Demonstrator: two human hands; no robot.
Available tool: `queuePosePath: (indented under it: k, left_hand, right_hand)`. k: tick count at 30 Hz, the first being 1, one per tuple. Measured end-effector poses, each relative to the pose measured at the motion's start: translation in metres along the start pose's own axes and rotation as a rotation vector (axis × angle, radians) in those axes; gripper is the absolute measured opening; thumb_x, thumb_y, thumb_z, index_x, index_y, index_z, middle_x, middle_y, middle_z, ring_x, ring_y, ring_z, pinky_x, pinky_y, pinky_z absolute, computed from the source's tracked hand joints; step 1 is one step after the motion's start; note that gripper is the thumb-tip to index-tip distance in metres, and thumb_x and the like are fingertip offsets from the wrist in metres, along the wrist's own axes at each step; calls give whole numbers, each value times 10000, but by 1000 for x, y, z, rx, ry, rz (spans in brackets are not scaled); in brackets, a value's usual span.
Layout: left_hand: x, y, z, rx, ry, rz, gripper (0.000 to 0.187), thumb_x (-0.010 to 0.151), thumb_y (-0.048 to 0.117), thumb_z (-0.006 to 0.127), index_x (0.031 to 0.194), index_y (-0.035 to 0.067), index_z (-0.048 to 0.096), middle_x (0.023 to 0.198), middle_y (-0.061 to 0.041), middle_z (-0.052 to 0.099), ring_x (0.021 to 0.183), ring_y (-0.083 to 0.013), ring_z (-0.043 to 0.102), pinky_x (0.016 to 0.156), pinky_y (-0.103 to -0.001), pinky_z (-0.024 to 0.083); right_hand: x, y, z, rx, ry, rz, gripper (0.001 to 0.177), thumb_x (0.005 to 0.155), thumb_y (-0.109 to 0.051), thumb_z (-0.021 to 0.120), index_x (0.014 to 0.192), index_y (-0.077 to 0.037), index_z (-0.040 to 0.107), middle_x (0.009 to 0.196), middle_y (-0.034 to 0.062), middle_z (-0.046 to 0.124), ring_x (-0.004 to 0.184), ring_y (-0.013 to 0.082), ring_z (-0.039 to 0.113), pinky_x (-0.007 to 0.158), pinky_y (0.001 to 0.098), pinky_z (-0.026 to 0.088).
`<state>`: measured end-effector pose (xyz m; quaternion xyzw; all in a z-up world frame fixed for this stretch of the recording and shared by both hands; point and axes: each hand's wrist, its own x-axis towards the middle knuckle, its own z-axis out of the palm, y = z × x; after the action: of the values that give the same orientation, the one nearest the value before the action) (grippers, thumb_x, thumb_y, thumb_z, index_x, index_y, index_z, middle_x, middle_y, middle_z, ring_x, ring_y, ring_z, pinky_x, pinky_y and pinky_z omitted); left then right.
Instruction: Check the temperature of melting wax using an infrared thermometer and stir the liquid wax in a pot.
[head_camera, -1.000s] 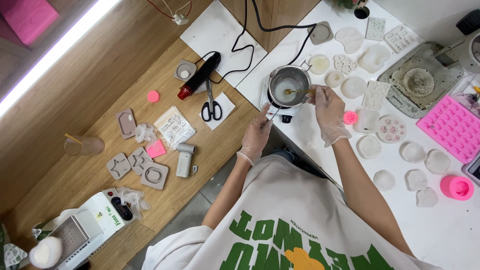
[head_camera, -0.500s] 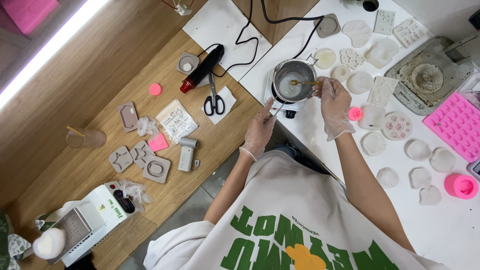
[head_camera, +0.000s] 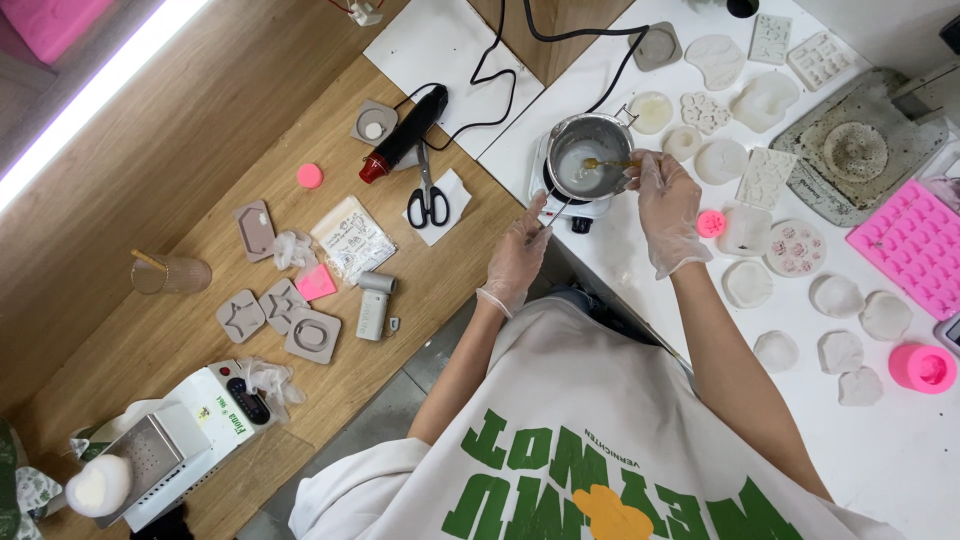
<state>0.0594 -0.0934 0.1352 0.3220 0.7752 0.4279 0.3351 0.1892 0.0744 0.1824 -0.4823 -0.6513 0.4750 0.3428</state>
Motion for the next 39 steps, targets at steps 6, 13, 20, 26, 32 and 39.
queuePosePath:
  k: [6,13,20,26,32,39]
  left_hand:
    - [3,3,-18,167,-75,26,685,994,170,612,1578,398,337,905,-57,683,923,-123,699,907,-277,561]
    - [0,7,-28,56,-14,-15,619,979,155,645,1529,359,448,932,-98,697,910,-229,712,835,-345,578]
    - [0,10,-33,107,-40,-11,626,972,167,652,1516,401,451,937,-117,679,1043,-315,692,971,-453,527]
    - [-2,19,-36,109,-46,-23,619,969,158,648,1514,380,459,926,-135,676,1128,-375,629,1025,-507,481]
    - [-4,23,-37,101,-66,-50,602,981,172,634,1518,372,451,956,-145,683,1286,-426,563,1123,-560,406]
    - [-8,36,-42,62,-68,-87,603,988,128,626,1526,341,453,992,-182,692,1357,-459,491,1137,-569,374]
  right_hand:
    - [4,12,-4,-79,-46,-80,250,1073,-137,497,1094,-66,736,858,88,726,730,126,693,734,278,602]
    - [10,17,7,4,-99,-27,300,1075,-208,453,1079,-82,725,857,75,734,737,133,708,777,279,604]
    - [14,18,-1,-159,-48,-33,281,1075,-201,472,1002,-143,738,784,33,713,676,103,689,706,261,591]
    - [12,11,12,-70,-77,4,286,1056,-205,461,1026,-139,738,785,27,711,686,107,683,757,267,587]
    - [11,13,1,-185,-91,21,270,1048,-248,481,968,-184,732,749,12,704,676,116,683,736,281,567]
    - [18,15,8,-152,-45,-50,291,1073,-197,439,1030,-149,723,820,50,746,741,147,728,787,304,570]
